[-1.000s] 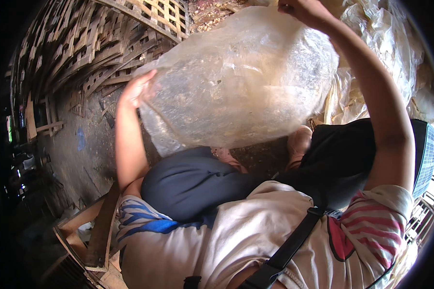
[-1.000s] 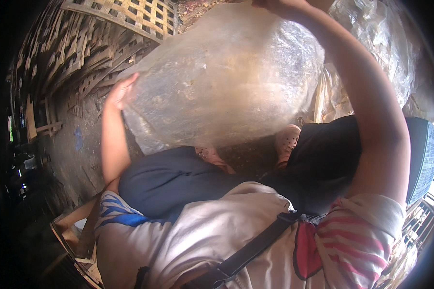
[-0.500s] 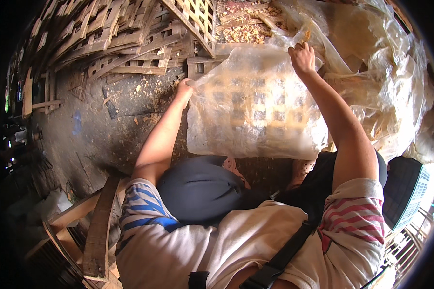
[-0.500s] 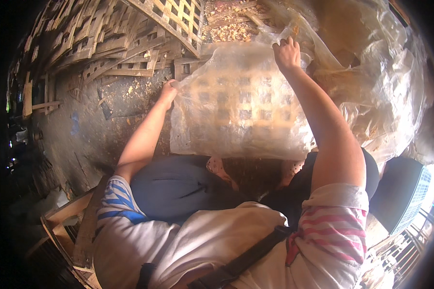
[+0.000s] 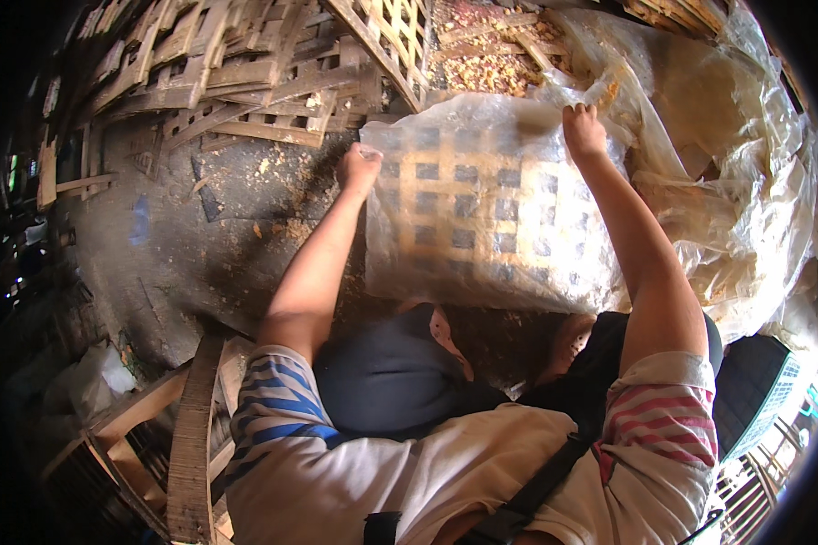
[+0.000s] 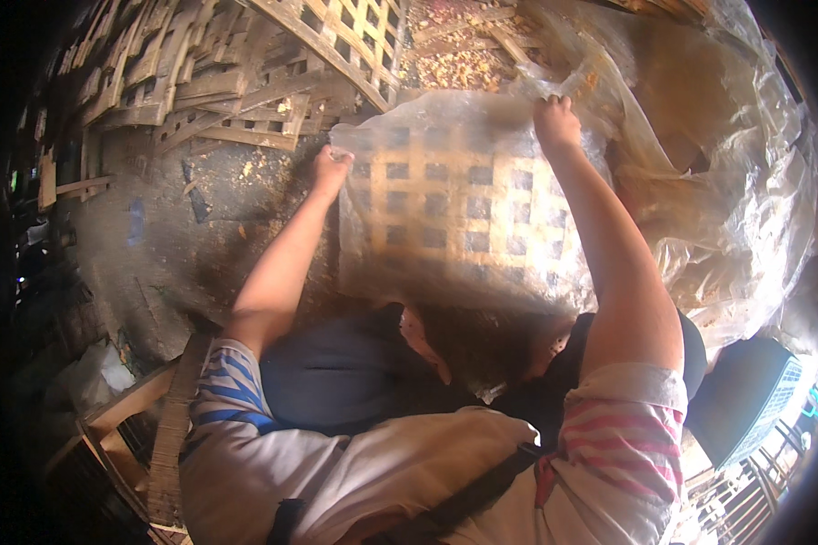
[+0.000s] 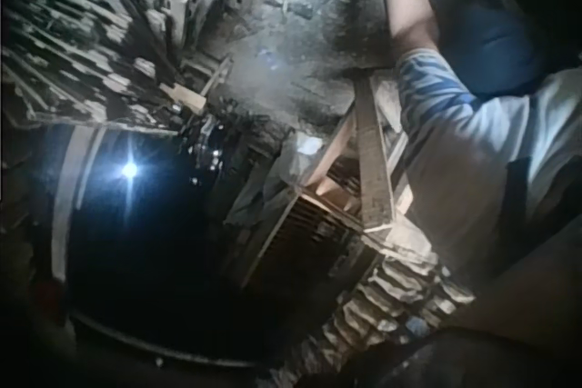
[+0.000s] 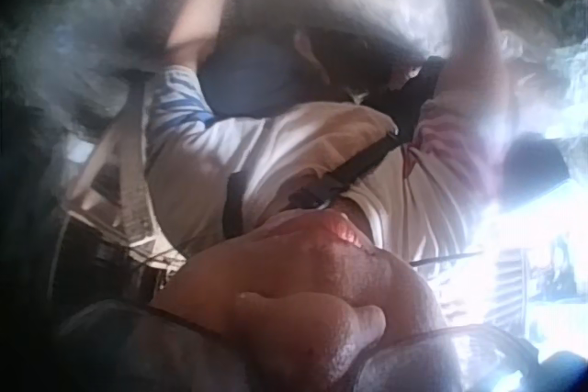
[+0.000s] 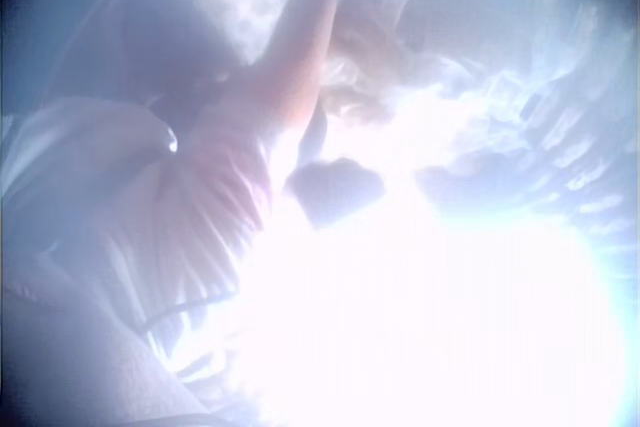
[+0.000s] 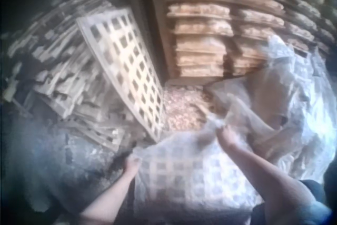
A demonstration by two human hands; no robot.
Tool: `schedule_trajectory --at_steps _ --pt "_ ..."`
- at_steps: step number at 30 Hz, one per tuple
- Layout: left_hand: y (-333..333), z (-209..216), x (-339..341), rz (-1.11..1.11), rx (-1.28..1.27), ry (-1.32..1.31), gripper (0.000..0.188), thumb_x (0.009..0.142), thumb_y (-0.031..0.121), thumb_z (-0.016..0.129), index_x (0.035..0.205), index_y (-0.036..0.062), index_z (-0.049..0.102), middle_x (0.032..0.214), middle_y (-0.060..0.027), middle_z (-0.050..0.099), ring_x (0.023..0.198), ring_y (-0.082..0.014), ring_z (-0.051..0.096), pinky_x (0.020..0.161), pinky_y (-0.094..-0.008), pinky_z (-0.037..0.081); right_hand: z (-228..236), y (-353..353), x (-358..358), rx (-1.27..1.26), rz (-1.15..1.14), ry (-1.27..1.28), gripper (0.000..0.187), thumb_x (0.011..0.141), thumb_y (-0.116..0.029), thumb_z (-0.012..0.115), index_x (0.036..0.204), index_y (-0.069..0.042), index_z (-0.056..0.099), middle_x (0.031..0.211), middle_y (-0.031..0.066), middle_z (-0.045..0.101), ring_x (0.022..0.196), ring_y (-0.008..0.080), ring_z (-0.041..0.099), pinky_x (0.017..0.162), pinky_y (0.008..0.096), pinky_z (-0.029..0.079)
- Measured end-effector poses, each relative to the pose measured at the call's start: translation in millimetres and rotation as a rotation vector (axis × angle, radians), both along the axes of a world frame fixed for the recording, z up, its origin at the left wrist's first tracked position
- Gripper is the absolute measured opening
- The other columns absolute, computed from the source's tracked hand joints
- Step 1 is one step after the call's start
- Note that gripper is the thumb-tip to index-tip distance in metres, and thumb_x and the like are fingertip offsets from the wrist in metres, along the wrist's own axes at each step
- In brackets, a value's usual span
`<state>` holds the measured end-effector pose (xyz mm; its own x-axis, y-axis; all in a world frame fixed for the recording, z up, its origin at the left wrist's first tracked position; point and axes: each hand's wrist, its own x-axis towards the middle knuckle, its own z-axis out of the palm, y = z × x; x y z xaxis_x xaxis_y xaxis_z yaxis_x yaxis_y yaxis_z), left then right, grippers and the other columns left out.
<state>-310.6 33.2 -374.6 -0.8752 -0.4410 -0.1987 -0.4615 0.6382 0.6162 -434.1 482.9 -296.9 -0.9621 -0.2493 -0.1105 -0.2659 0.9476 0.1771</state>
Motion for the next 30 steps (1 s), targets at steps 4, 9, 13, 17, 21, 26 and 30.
schedule_trajectory --at_steps 4,9,13,17,21,26,30 --pt "34.7 43.9 -11.5 0.144 -0.183 0.146 0.067 0.075 0.018 0.076 0.134 0.0077 0.045 0.124 -0.0223 0.058 0.118 -0.0413 0.056 0.100 -0.0520 0.043 -10.1 3.2 1.4 0.053 0.045 0.214 0.034 0.092 -0.014 0.056 0.125 -0.008 0.062 0.121 0.0154 0.063 0.123 0.0333 0.056 0.106 0.0492 0.044" --pt "76.6 173.2 -65.5 -0.020 0.150 0.802 0.076 0.090 0.018 0.070 0.149 0.0002 0.025 0.146 -0.0260 0.036 0.141 -0.0377 0.036 0.118 -0.0520 0.029 6.3 -10.1 14.8 0.084 0.085 0.262 0.036 0.092 -0.016 0.057 0.127 -0.009 0.061 0.132 0.0167 0.059 0.127 0.0334 0.051 0.112 0.0553 0.036" --pt "78.8 242.5 -117.2 -0.085 0.449 0.933 0.078 0.092 0.011 0.069 0.153 -0.0032 0.021 0.145 -0.0251 0.042 0.133 -0.0315 0.045 0.113 -0.0465 0.037 27.6 -16.0 15.6 0.040 0.066 0.204 0.023 0.090 -0.017 0.057 0.110 -0.010 0.067 0.120 0.0135 0.063 0.118 0.0303 0.055 0.106 0.0530 0.040" --pt "85.9 261.6 -147.9 -0.091 0.478 1.068 0.052 0.093 -0.004 0.058 0.144 -0.0043 0.046 0.140 -0.0203 0.056 0.125 -0.0274 0.058 0.109 -0.0361 0.042 53.2 -13.1 20.1 -0.051 0.030 0.153 0.018 0.090 -0.015 0.058 0.103 -0.011 0.070 0.110 0.0106 0.068 0.111 0.0282 0.061 0.104 0.0506 0.041" --pt "120.5 267.6 -139.6 -0.071 0.283 1.161 0.047 0.096 -0.005 0.053 0.142 -0.0054 0.047 0.141 -0.0205 0.057 0.128 -0.0294 0.057 0.111 -0.0374 0.040 83.3 -2.4 24.5 -0.125 0.006 0.136 0.019 0.089 -0.015 0.058 0.102 -0.010 0.070 0.107 0.0113 0.070 0.109 0.0289 0.063 0.103 0.0494 0.042" --pt "139.1 277.6 -118.6 -0.081 0.256 1.256 0.048 0.095 -0.006 0.053 0.143 -0.0044 0.047 0.140 -0.0176 0.058 0.126 -0.0259 0.058 0.107 -0.0365 0.045 97.1 9.7 31.6 -0.311 0.080 0.275 0.017 0.087 -0.015 0.058 0.098 -0.010 0.071 0.103 0.0105 0.071 0.108 0.0290 0.062 0.101 0.0492 0.043" --pt "144.0 319.2 -101.2 -0.087 0.238 1.344 0.052 0.096 -0.011 0.049 0.146 -0.0021 0.044 0.147 -0.0179 0.050 0.135 -0.0282 0.051 0.114 -0.0393 0.042 102.5 10.2 31.9 -0.629 0.137 0.073 0.026 0.094 -0.022 0.058 0.111 -0.009 0.072 0.110 0.0128 0.072 0.113 0.0332 0.063 0.100 0.0493 0.046"
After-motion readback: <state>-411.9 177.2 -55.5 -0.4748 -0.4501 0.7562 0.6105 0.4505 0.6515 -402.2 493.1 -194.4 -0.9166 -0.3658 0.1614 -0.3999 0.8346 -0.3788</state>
